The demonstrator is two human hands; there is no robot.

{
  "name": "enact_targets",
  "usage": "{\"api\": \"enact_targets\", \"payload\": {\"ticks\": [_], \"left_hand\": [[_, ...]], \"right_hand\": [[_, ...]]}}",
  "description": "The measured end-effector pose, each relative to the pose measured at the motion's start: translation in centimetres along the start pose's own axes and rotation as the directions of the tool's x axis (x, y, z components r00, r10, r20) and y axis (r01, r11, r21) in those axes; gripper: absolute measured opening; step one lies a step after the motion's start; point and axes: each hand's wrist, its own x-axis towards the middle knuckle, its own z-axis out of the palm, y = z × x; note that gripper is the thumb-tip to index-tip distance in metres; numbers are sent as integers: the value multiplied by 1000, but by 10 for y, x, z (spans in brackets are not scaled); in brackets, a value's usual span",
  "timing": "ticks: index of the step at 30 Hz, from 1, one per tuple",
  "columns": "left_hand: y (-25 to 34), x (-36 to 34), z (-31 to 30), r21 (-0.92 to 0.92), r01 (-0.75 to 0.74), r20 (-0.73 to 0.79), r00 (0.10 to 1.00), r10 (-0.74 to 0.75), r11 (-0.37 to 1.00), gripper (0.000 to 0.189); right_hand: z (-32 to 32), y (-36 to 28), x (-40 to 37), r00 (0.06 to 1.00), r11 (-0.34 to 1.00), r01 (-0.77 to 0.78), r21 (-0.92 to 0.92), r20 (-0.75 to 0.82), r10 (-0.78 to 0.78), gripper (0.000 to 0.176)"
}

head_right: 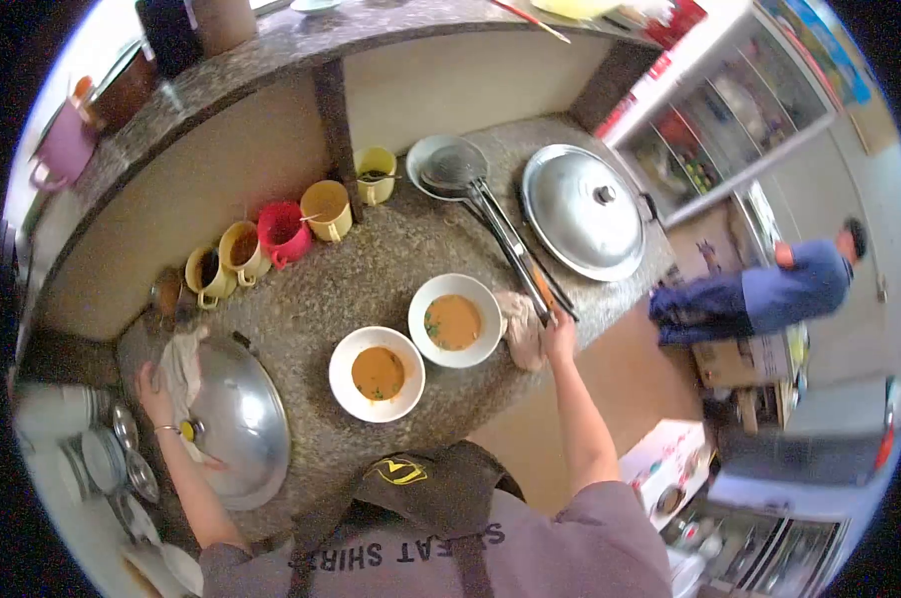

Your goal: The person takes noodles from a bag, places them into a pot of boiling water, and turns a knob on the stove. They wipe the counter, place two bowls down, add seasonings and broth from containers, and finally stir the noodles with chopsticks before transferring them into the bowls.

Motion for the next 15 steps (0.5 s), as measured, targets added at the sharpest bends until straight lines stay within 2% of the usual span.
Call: {"api": "enact_targets", "payload": {"ticks": [1,2,3,5,6,7,8,9,10,11,12,14,15], "left_hand": [[23,-26,-14,17,48,-19,999,-47,999,36],[60,-49,-27,181,122,99,985,-142,976,39],[83,-66,-37,340,178,203,945,-257,924,44],[66,-94,-18,181,262,171,941,-293,948,46],[63,-100,-9,166,228,182,949,-257,959,46],[59,-97,-14,155,201,183,956,-228,967,47],[86,-96,-24,89,356,156,917,-366,930,47],[75,-97,-18,123,352,87,928,-363,928,47],[79,-97,-18,161,353,24,932,-361,922,45],[74,-94,-17,183,452,47,883,-467,873,44],[81,-92,-22,194,551,35,823,-567,812,41],[114,-96,-41,401,515,56,812,-582,757,37],[105,-98,-41,394,545,40,795,-606,741,37]], "right_hand": [[4,3,7,986,991,-62,-119,148,79,29],[5,1,13,944,963,-96,-250,284,168,36],[4,-3,20,937,971,-49,-234,327,126,36],[0,-17,29,879,927,-46,-372,426,215,42],[-3,-30,35,853,937,-70,-341,467,233,41],[-7,-38,31,891,961,-69,-268,418,181,39],[2,-27,34,913,966,-63,-250,377,157,39],[-6,-40,36,886,974,-71,-217,434,162,41],[-5,-33,36,909,972,36,-233,412,66,45],[-4,-23,36,924,995,69,-72,381,-36,40],[-5,-23,37,939,989,116,-92,336,-79,35],[-13,-23,43,882,998,12,58,471,-38,31],[-13,-22,40,896,975,97,202,408,-173,27]]}}
